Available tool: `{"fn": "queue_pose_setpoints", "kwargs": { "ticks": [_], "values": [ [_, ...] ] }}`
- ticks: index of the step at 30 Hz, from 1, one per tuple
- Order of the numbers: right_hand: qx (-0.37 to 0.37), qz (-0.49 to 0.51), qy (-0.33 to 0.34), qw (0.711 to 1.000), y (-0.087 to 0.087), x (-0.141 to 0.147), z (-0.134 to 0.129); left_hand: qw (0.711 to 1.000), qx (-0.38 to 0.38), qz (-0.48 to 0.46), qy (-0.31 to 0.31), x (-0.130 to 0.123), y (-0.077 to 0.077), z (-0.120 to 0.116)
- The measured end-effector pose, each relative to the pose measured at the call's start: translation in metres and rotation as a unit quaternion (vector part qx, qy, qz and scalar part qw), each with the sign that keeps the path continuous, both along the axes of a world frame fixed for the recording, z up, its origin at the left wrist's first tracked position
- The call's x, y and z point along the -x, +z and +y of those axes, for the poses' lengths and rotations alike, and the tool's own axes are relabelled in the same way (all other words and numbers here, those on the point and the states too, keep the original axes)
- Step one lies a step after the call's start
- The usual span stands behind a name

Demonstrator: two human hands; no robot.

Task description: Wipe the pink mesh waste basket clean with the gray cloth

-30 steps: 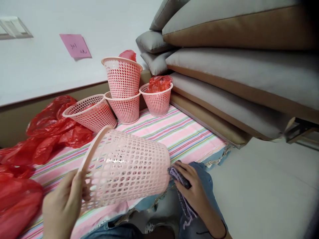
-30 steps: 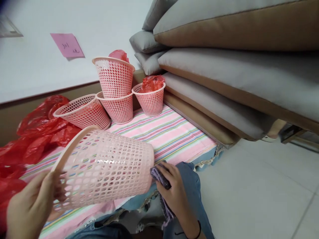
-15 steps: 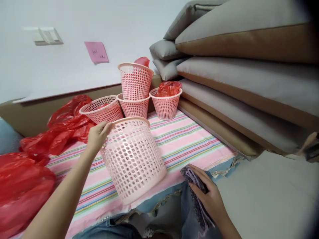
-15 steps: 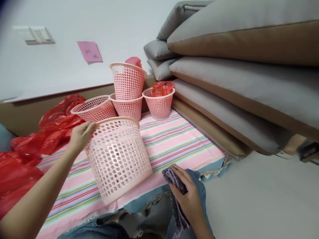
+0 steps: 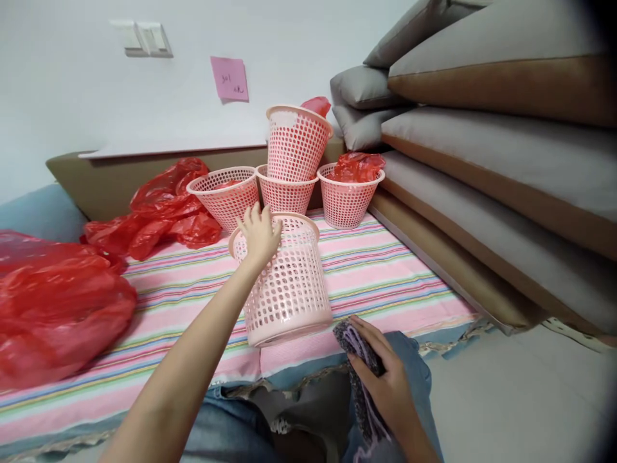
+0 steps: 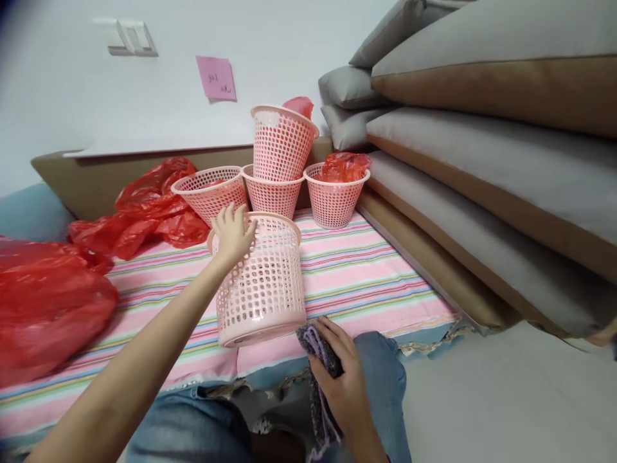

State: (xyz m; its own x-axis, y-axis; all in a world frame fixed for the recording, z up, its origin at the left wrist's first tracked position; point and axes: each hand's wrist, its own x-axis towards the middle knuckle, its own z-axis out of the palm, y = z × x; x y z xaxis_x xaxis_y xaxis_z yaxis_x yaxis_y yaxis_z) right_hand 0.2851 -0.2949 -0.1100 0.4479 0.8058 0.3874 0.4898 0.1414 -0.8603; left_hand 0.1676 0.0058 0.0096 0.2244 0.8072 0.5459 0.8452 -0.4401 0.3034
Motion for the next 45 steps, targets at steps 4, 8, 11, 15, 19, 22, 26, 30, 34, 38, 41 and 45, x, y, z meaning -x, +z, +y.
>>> {"fn": "queue_pose_setpoints", "kwargs": {
  "ticks": [4, 8, 11, 15, 19, 22, 26, 30, 34, 38, 41, 45],
  "values": [
    [-0.010, 0.009, -0.018, 1.000, -0.003, 0.019, 0.015, 0.998, -0.010, 0.034, -0.047, -0.014, -0.010, -0.007],
    [-0.016, 0.014, -0.061, 0.998, -0.008, 0.032, 0.026, 0.997, -0.035, 0.053, -0.053, -0.019, -0.025, -0.006],
    [-0.026, 0.002, -0.093, 0.995, -0.010, 0.042, 0.035, 0.997, -0.042, 0.052, -0.047, -0.020, -0.032, -0.004],
    [-0.055, -0.070, -0.105, 0.991, -0.008, 0.055, 0.044, 0.997, -0.047, 0.056, -0.034, -0.018, -0.038, -0.001],
    [-0.057, -0.089, -0.090, 0.990, -0.013, 0.051, 0.045, 0.997, -0.046, 0.047, -0.028, -0.014, -0.041, 0.000],
    [-0.032, -0.055, -0.113, 0.992, -0.022, 0.043, 0.043, 0.998, -0.041, 0.038, -0.028, -0.011, -0.041, 0.000],
    [-0.034, -0.062, -0.116, 0.991, -0.019, 0.048, 0.043, 0.998, -0.038, 0.032, -0.027, -0.008, -0.041, -0.001],
    [-0.061, -0.114, -0.074, 0.989, -0.004, 0.063, 0.045, 0.999, -0.026, 0.020, -0.017, -0.002, -0.042, 0.001],
    [-0.042, -0.068, -0.064, 0.995, -0.009, 0.060, 0.046, 1.000, -0.016, 0.006, -0.002, 0.009, -0.042, 0.004],
    [-0.008, -0.003, -0.078, 0.997, -0.020, 0.054, 0.047, 1.000, -0.016, -0.010, 0.016, 0.023, -0.042, 0.004],
    [-0.025, -0.048, -0.070, 0.996, -0.012, 0.066, 0.049, 0.999, -0.020, -0.024, 0.025, 0.034, -0.043, 0.005],
    [-0.065, -0.132, -0.047, 0.988, 0.004, 0.086, 0.053, 0.998, -0.014, -0.042, 0.036, 0.052, -0.045, 0.007]
  ]
}}
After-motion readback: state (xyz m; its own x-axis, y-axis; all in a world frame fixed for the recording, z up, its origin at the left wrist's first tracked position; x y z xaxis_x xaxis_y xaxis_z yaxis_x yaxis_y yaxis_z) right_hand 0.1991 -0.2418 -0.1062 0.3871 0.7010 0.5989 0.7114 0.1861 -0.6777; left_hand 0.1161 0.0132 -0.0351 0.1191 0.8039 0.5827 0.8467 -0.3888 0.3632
